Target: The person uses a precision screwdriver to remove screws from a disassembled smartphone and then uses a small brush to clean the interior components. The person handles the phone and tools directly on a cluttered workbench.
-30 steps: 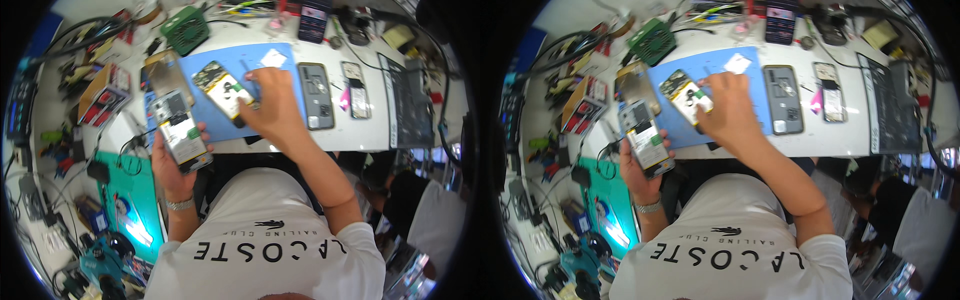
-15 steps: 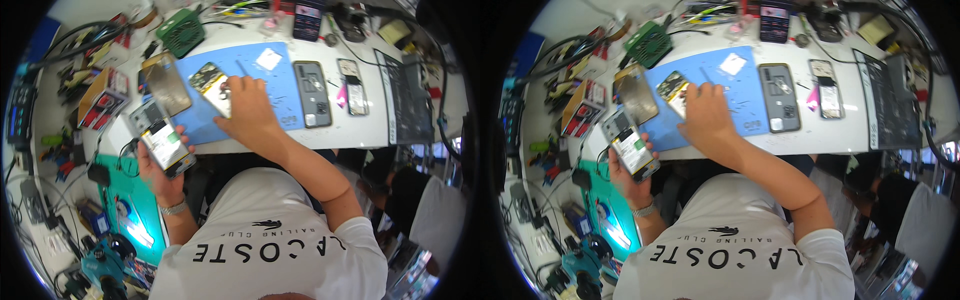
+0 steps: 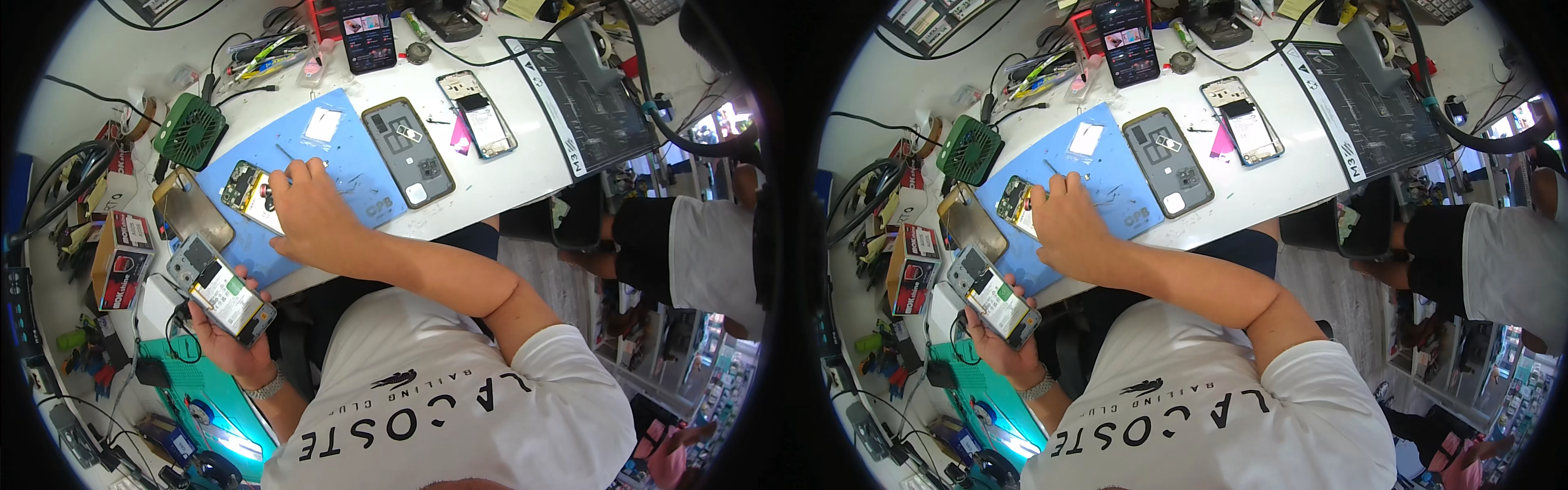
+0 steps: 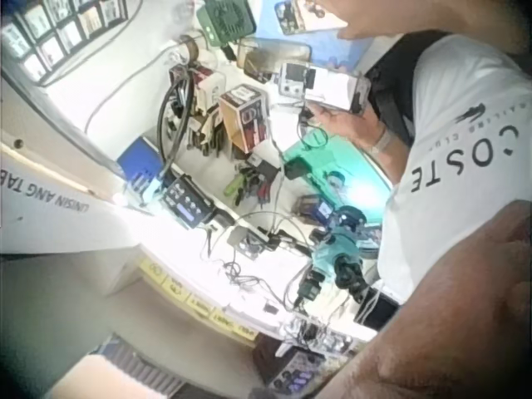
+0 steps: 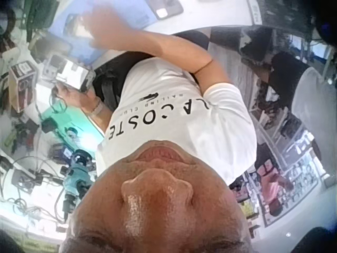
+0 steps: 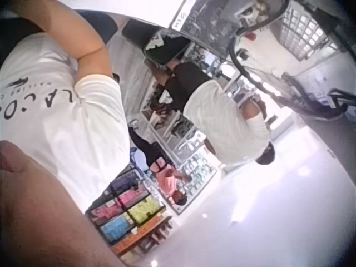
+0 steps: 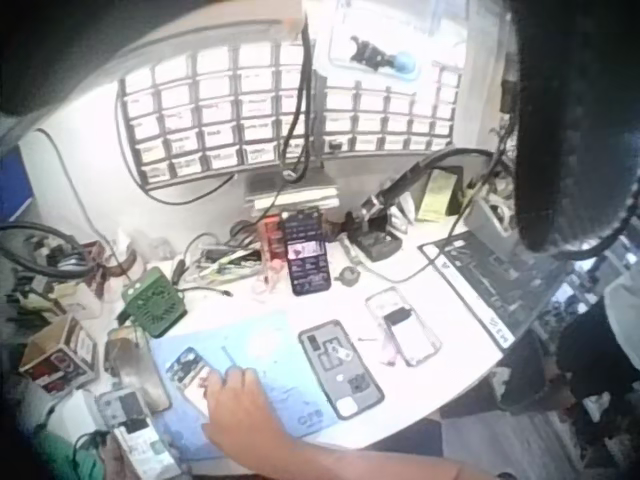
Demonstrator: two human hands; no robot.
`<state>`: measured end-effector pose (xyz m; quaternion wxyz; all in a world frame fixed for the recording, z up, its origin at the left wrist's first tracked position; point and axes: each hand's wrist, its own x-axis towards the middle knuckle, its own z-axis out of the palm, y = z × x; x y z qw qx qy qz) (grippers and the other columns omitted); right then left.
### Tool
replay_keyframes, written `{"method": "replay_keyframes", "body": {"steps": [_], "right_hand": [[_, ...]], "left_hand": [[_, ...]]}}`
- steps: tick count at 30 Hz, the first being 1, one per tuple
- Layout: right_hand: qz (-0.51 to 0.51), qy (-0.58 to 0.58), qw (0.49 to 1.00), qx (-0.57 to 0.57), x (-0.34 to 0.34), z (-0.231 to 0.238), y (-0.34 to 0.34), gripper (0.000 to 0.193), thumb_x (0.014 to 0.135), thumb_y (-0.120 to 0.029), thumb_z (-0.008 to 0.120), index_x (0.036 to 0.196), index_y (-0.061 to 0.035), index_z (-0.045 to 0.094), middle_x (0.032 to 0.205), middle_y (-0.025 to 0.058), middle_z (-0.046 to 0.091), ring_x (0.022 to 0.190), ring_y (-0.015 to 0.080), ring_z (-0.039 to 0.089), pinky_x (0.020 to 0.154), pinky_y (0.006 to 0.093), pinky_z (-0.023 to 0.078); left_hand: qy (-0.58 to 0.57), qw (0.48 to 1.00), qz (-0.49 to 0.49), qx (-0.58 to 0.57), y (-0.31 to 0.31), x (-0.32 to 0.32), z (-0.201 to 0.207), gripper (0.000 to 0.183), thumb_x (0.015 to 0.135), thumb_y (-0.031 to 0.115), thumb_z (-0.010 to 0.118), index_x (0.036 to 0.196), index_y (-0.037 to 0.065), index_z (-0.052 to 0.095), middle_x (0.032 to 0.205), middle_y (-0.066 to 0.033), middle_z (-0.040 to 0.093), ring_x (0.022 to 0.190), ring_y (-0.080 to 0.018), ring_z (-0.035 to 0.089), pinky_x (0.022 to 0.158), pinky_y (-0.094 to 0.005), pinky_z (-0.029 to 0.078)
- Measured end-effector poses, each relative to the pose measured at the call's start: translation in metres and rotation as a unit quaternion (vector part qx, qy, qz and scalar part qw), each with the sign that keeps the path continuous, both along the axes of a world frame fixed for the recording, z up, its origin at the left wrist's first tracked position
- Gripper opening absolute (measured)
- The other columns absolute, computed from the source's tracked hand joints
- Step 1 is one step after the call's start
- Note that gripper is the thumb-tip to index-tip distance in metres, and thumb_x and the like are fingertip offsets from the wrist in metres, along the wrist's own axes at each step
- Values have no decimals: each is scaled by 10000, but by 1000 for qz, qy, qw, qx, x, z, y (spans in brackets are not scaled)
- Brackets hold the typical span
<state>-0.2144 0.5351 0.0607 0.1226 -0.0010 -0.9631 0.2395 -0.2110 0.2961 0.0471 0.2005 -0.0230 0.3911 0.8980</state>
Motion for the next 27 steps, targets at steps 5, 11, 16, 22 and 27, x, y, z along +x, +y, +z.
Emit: {"method": "replay_keyframes", "body": {"steps": [5,11,16,22,27], "right_hand": [[5,2,1000,-7,1,-3,1,418,750,-272,849,990,39,706,1008,123,626,981,278,560,887,401,389],[11,13,999,-34,-4,0,0,343,688,-122,802,936,48,637,990,167,620,918,297,566,860,408,406],[-18,-32,998,-59,-16,-5,-5,546,603,-130,835,1031,50,547,957,230,609,909,323,558,837,403,423],[-54,54,996,-53,-24,-16,-5,450,583,-200,824,870,57,593,938,201,565,866,344,552,834,420,400],[-38,20,999,-27,-32,-7,5,543,596,-208,855,997,73,619,1009,204,590,945,352,579,903,418,406]], "left_hand": [[-8,1000,-10,14,6,3,0,608,1124,475,311,1505,37,491,1344,-283,656,1062,-383,711,868,-549,587],[-5,1000,-7,10,8,5,1,607,1124,476,315,1507,41,493,1348,-279,655,1063,-378,711,872,-546,590],[7,1000,-7,10,7,6,2,603,1124,474,317,1505,41,494,1344,-277,656,1064,-375,712,873,-545,592],[0,1000,-8,10,8,6,3,604,1124,476,318,1506,43,492,1337,-280,656,1065,-376,711,872,-545,593],[-16,1000,-13,8,17,9,5,618,1125,492,298,1508,47,489,1335,-290,652,1056,-380,714,862,-547,595]]}}
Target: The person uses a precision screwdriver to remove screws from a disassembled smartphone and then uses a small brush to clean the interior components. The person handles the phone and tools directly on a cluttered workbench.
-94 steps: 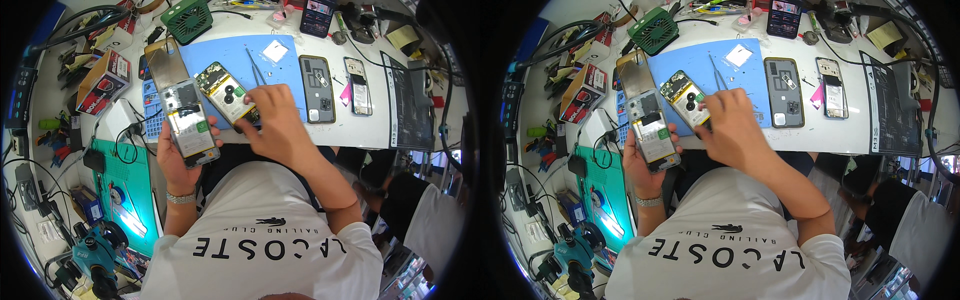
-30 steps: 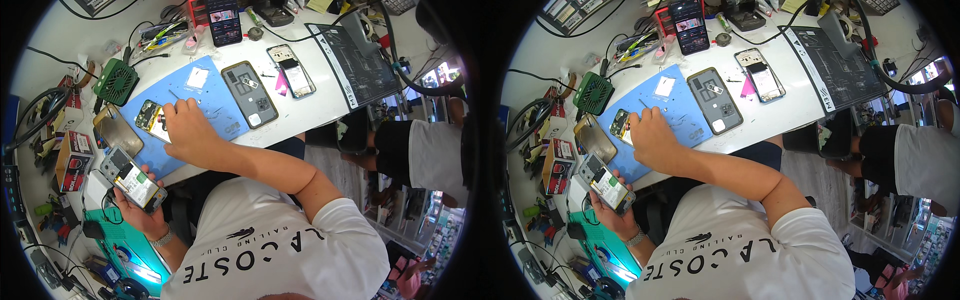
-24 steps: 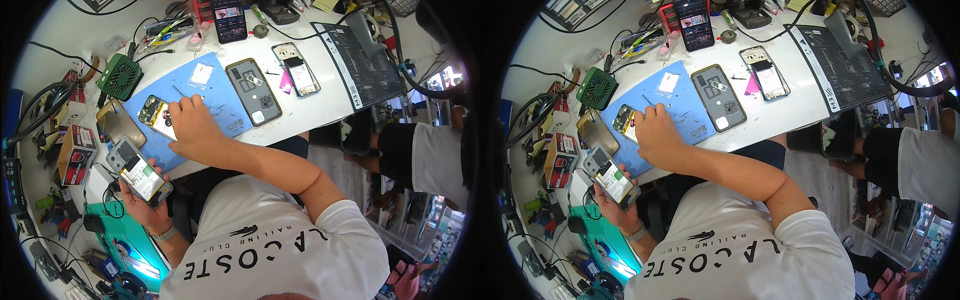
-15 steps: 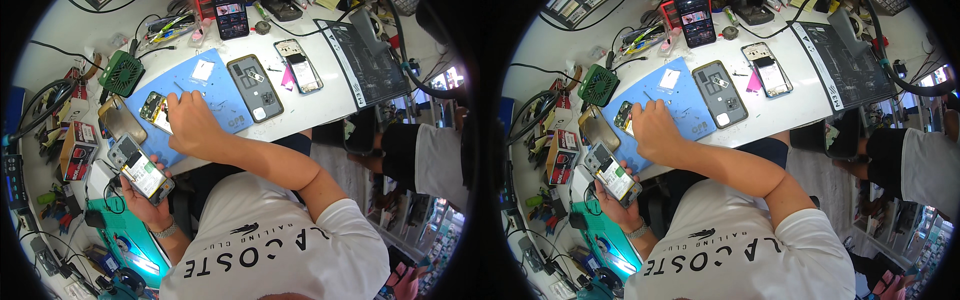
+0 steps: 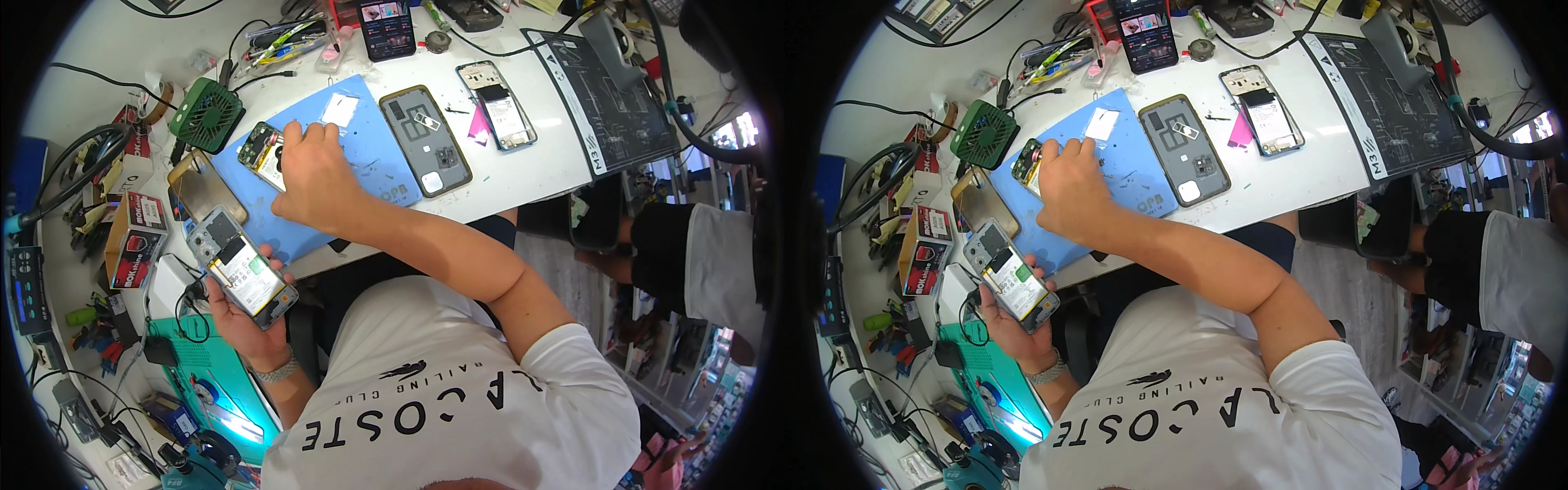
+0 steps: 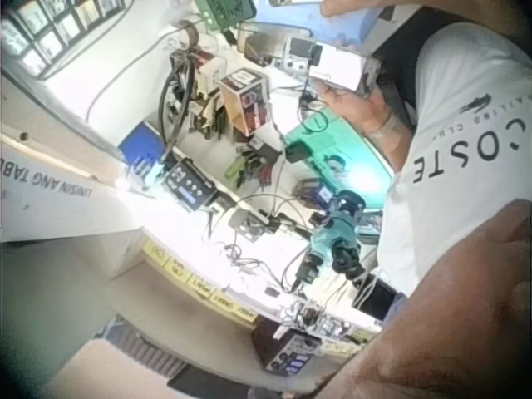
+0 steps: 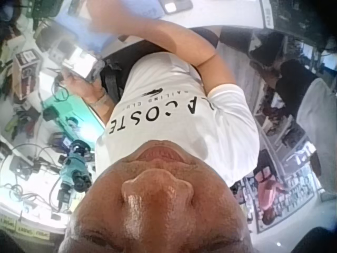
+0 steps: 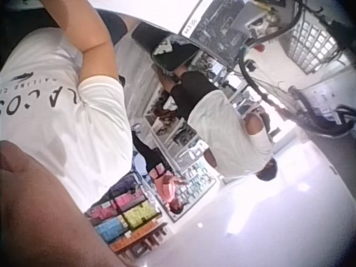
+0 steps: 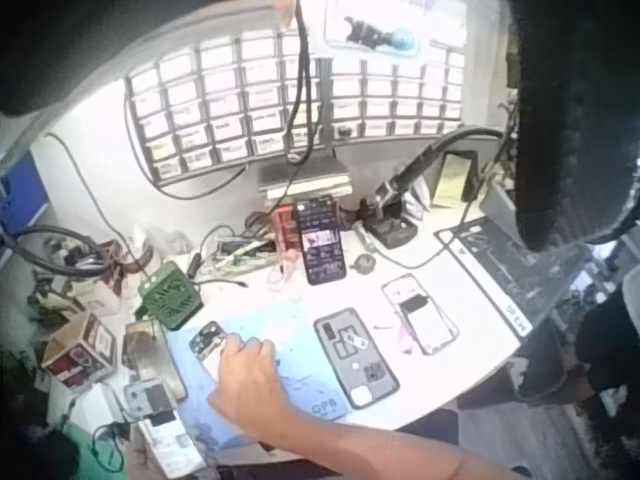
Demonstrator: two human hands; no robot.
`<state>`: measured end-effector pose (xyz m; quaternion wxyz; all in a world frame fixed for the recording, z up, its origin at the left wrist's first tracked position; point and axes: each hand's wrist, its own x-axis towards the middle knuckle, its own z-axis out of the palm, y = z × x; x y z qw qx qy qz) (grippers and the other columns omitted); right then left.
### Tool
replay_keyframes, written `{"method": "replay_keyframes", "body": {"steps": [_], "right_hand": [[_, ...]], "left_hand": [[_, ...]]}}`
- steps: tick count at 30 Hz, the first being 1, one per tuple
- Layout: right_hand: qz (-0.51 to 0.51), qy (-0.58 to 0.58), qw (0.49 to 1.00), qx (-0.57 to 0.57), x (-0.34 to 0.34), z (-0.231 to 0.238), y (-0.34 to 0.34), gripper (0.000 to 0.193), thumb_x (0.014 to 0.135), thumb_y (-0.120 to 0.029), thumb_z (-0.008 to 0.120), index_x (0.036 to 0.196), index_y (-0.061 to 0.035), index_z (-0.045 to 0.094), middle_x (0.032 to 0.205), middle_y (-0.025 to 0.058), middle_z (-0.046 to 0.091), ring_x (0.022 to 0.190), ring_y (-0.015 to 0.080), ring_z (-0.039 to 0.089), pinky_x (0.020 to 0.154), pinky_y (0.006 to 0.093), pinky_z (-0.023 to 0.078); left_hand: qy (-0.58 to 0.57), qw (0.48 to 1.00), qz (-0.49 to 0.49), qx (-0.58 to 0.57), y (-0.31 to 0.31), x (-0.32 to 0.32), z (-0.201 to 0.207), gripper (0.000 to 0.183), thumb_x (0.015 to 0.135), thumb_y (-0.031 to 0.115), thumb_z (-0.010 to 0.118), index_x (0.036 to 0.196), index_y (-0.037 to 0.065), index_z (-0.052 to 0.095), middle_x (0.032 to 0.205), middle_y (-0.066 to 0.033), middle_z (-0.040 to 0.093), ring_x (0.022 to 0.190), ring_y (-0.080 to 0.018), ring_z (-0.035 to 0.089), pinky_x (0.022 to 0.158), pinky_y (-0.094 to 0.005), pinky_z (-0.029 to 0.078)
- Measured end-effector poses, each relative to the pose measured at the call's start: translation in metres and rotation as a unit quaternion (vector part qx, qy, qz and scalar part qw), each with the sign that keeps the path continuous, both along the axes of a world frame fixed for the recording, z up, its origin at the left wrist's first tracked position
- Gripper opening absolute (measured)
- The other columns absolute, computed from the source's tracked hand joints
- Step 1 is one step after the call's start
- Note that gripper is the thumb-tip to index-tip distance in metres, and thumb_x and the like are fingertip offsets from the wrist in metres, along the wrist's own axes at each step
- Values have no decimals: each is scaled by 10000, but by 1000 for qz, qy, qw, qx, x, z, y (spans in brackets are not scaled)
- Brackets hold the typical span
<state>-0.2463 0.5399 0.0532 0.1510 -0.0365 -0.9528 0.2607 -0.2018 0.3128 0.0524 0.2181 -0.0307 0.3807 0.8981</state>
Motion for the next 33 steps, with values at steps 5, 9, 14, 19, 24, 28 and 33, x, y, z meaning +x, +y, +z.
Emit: {"method": "replay_keyframes", "body": {"steps": [5,9,14,19,24,28,33], "right_hand": [[-38,36,995,-89,0,2,6,647,608,-274,879,1041,133,622,1025,212,597,967,388,595,917,467,434],[-44,-72,950,-302,-1,24,35,852,583,-327,924,1182,159,564,1092,308,679,1075,420,672,947,421,553],[-96,-114,967,-207,-6,27,50,919,575,-317,912,1331,71,563,1239,247,691,1005,321,742,832,370,602],[-89,-83,975,-185,-2,29,46,853,570,-302,922,1243,90,573,1101,257,714,995,348,721,856,394,589],[-81,-98,968,-218,0,42,36,812,578,-281,919,1208,102,577,1077,276,714,971,327,727,855,403,590],[-56,-124,959,-248,-3,43,28,771,585,-264,912,1173,108,580,1073,299,700,967,329,717,847,413,591],[-54,-96,987,-116,-17,24,5,783,591,-250,922,1205,99,584,1118,277,679,1038,375,660,891,460,571]], "left_hand": [[-9,999,-24,20,9,-1,-1,644,1124,506,275,1498,32,500,1343,-317,637,1077,-396,712,843,-553,602],[-17,999,-10,27,10,-3,2,673,1121,523,250,1495,19,491,1306,-300,660,1047,-382,713,847,-534,610],[-22,999,-2,44,2,-2,2,658,1124,519,260,1499,31,493,1314,-282,657,1058,-374,704,856,-527,602],[-19,999,27,36,-6,-6,4,642,1130,496,266,1493,20,499,1327,-297,643,1070,-387,698,860,-536,601],[6,997,63,39,-22,-14,2,639,1129,481,255,1500,18,495,1326,-305,643,1067,-392,704,863,-536,603],[23,996,74,45,-31,-16,0,642,1129,481,249,1507,21,488,1335,-302,641,1075,-391,705,860,-537,604],[-1,996,76,47,-33,-14,-1,653,1128,496,249,1507,21,485,1336,-294,641,1074,-382,701,873,-537,598]]}}
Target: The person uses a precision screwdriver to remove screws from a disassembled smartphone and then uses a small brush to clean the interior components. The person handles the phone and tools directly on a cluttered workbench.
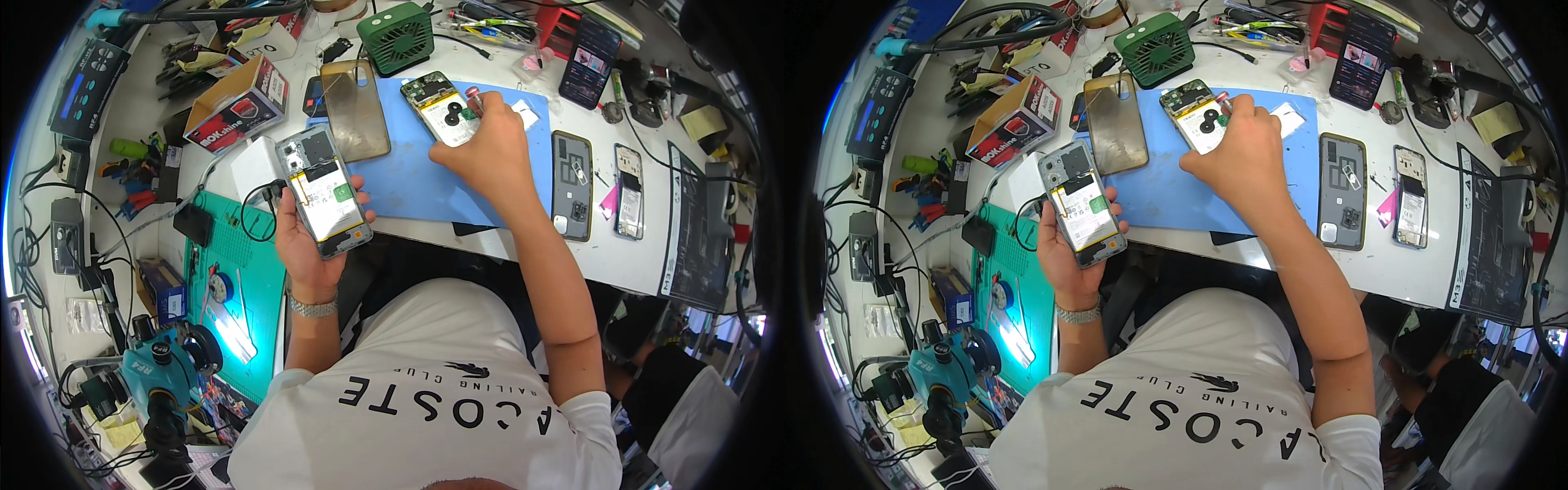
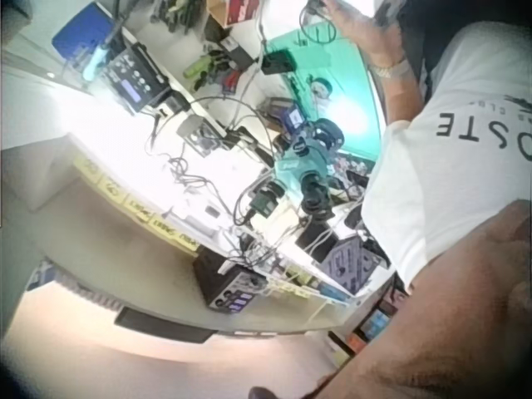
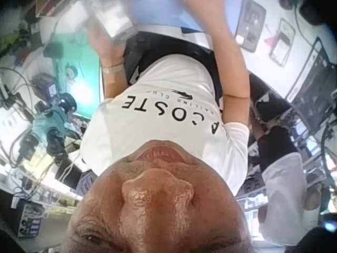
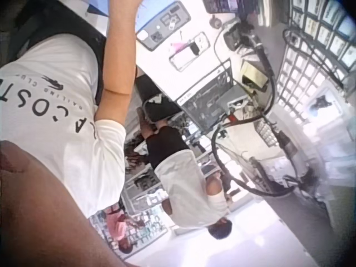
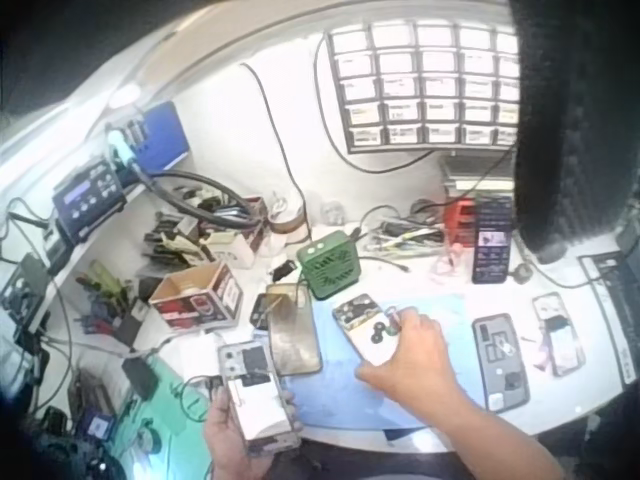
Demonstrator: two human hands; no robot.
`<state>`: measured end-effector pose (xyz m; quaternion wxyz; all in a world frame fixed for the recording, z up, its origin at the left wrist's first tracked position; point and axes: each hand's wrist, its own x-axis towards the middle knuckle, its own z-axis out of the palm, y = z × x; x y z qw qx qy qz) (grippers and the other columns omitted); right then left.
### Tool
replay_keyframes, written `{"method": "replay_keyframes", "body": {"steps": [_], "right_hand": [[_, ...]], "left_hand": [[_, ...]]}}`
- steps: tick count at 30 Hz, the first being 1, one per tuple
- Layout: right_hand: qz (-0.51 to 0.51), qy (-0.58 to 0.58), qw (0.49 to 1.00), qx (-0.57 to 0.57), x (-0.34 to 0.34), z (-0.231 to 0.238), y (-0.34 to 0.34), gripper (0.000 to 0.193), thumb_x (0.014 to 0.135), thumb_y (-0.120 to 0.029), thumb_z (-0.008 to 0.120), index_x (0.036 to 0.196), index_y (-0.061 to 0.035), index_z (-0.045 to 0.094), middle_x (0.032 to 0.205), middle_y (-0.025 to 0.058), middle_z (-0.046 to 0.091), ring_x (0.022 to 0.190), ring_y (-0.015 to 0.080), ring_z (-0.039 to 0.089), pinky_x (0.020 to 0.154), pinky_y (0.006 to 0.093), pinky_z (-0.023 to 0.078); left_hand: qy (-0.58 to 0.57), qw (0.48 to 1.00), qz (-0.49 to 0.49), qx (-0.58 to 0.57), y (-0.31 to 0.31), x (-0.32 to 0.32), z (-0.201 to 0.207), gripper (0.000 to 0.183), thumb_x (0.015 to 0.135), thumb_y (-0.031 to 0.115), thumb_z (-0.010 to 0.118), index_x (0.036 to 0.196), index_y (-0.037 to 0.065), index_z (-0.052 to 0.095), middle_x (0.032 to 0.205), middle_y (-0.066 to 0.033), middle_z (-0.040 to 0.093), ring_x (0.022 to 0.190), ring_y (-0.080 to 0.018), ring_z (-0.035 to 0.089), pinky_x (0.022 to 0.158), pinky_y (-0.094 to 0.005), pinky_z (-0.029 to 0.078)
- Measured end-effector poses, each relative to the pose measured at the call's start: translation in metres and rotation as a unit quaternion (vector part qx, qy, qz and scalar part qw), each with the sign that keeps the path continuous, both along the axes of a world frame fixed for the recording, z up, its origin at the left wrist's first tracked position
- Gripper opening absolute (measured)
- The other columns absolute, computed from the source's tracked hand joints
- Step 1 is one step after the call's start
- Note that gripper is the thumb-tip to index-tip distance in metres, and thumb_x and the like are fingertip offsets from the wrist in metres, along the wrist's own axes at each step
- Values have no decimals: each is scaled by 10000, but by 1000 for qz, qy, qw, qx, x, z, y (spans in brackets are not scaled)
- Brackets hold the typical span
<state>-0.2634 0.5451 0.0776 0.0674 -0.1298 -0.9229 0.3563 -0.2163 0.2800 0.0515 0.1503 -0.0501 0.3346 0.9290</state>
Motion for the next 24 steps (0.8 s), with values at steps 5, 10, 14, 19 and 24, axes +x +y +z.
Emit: {"method": "replay_keyframes", "body": {"steps": [5,10,14,19,24], "right_hand": [[43,94,991,85,-5,-14,-16,649,691,-193,909,1212,48,605,1110,245,671,1075,401,603,946,477,535],[254,298,920,-12,-33,-18,-37,515,816,-33,780,1296,-71,598,1144,174,667,1094,403,595,944,476,530],[349,187,917,-47,-53,-21,-61,544,858,22,710,1365,-112,565,1150,83,686,1113,332,628,930,435,551],[379,151,913,34,-65,-18,-72,564,861,10,675,1391,-138,555,1112,112,676,1037,365,675,897,444,559],[406,257,874,72,-68,-29,-75,438,897,-69,639,1334,-77,605,916,133,672,962,332,665,848,414,553]], "left_hand": [[-11,1000,-10,19,-4,4,-5,665,1126,512,236,1493,23,498,1321,-282,653,1077,-377,702,883,-533,596],[-22,1000,-2,16,-9,5,-10,680,1128,524,210,1474,23,512,1307,-275,667,1074,-374,716,890,-530,608],[-33,999,5,11,-11,7,-9,670,1128,516,212,1472,26,513,1309,-274,667,1071,-375,718,883,-530,610],[-30,999,1,16,-13,9,-9,661,1122,519,237,1473,33,514,1309,-271,669,1065,-373,719,874,-528,611],[-26,999,20,-7,-15,8,-11,666,1115,528,262,1481,29,505,1292,-277,676,1025,-376,720,849,-537,610]]}}
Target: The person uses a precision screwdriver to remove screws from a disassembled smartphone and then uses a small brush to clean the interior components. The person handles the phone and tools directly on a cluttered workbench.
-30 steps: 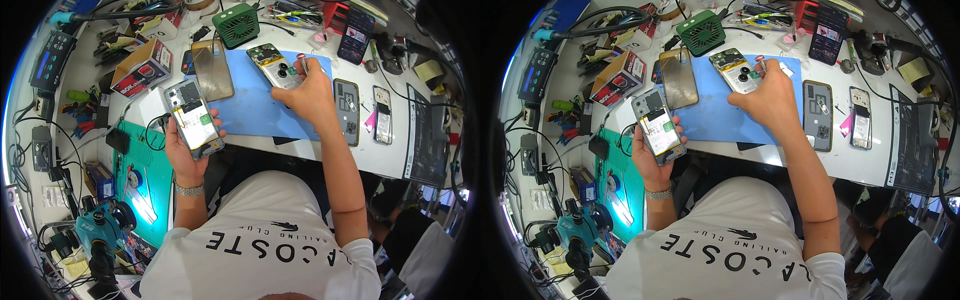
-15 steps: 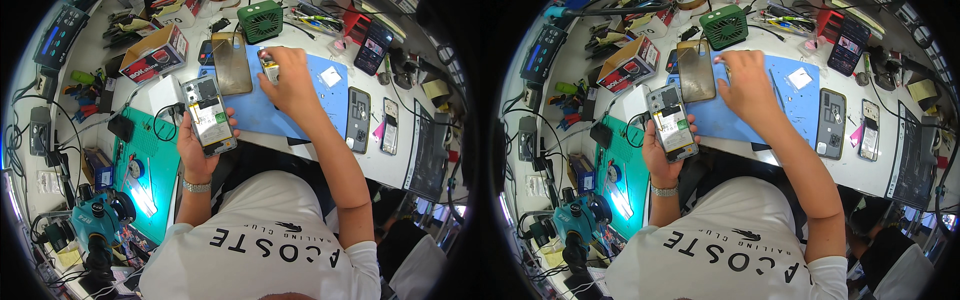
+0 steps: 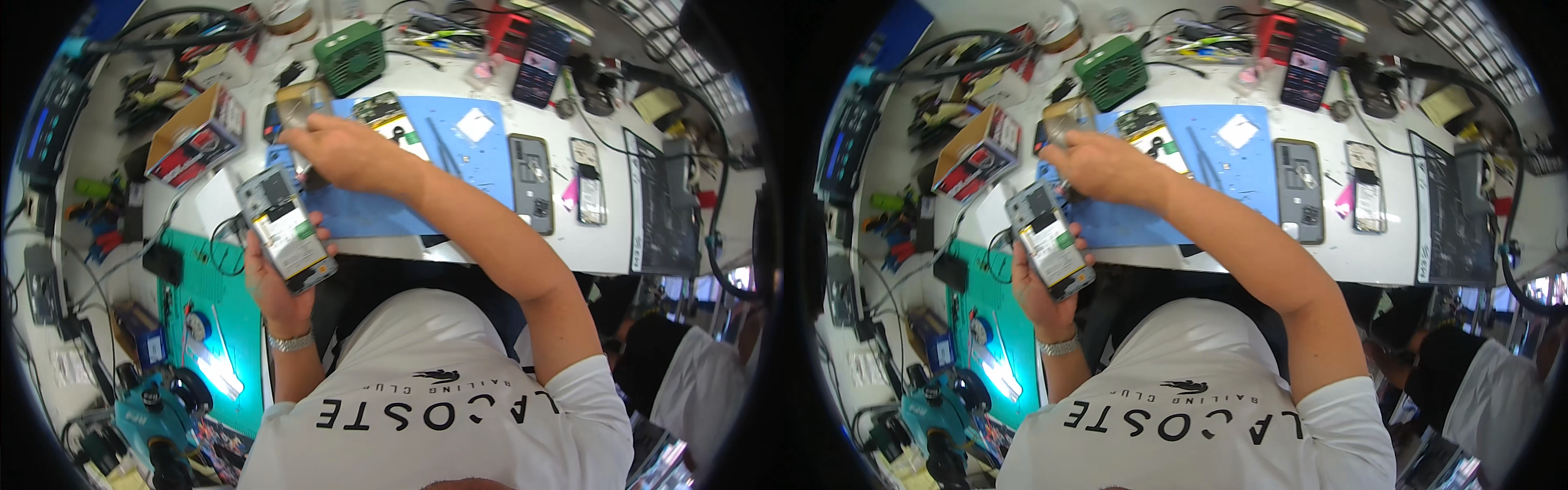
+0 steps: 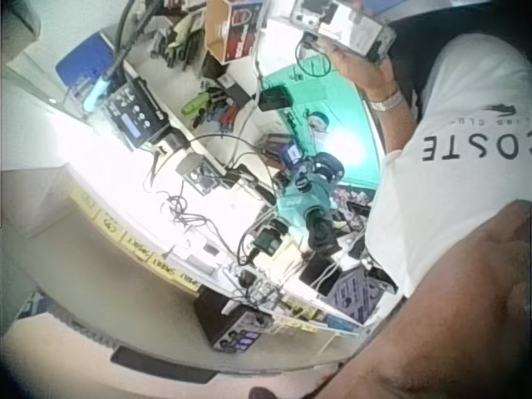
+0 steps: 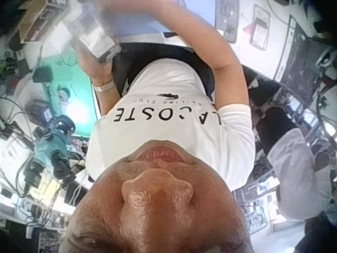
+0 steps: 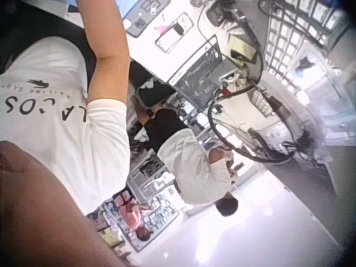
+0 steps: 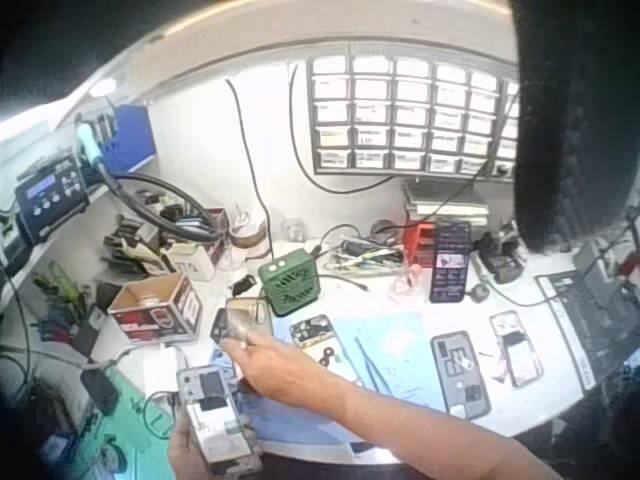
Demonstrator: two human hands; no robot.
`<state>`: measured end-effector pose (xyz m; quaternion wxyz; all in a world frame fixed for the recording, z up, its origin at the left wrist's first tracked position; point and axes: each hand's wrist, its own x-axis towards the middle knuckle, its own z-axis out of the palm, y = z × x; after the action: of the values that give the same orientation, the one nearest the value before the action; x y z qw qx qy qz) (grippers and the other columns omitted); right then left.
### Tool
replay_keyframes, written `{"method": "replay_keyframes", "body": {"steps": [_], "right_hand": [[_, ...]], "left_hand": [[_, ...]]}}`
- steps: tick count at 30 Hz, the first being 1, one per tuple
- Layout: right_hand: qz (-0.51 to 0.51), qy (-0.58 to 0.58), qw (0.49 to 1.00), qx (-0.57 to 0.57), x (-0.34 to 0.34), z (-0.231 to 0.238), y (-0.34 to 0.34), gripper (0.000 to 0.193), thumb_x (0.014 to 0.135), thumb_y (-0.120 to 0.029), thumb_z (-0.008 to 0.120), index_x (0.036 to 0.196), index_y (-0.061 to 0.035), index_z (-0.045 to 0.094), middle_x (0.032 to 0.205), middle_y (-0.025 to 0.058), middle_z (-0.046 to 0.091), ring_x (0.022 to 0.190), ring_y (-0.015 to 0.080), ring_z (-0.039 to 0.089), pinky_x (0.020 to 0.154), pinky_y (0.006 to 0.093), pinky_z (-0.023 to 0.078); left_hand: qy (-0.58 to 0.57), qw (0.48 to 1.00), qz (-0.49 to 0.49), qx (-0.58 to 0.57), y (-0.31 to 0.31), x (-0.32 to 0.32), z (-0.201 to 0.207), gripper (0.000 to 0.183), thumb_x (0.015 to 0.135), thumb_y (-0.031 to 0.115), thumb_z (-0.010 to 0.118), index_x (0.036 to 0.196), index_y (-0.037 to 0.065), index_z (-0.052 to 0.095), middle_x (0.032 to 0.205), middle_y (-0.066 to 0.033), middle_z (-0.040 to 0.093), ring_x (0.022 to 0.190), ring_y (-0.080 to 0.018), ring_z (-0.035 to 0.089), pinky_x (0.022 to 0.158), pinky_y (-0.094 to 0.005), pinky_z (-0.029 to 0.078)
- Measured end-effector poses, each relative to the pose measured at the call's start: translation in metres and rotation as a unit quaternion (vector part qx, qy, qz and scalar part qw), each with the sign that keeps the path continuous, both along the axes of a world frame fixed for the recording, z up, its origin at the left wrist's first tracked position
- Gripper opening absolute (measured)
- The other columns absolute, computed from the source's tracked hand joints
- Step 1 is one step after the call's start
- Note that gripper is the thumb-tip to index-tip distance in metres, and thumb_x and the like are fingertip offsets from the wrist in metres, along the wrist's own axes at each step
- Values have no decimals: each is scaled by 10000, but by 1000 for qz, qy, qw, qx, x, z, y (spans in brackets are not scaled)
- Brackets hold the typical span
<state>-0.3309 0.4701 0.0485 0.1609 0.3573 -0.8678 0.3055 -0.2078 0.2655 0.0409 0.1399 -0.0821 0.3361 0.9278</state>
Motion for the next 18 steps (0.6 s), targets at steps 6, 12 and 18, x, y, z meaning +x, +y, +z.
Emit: {"method": "replay_keyframes", "body": {"steps": [6,12,18], "right_hand": [[-3,-10,1000,19,-3,2,-3,397,921,-74,624,1315,-55,587,929,126,697,1040,313,631,853,429,540],[-76,-72,977,-187,22,6,16,505,841,-5,716,1315,-31,545,995,150,685,1089,342,627,900,436,530],[-79,-150,922,-347,54,15,26,426,881,-9,723,1262,6,531,1173,187,626,996,317,686,875,422,548]], "left_hand": [[31,999,-26,8,2,-2,2,632,1125,493,262,1514,43,475,1325,-291,655,1050,-369,703,857,-523,592],[17,999,-42,-15,14,0,4,621,1129,491,271,1480,38,511,1302,-283,661,1051,-370,699,839,-523,610],[-4,997,-77,5,36,4,10,616,1128,503,282,1458,43,525,1262,-270,676,1009,-356,718,821,-508,617]]}}
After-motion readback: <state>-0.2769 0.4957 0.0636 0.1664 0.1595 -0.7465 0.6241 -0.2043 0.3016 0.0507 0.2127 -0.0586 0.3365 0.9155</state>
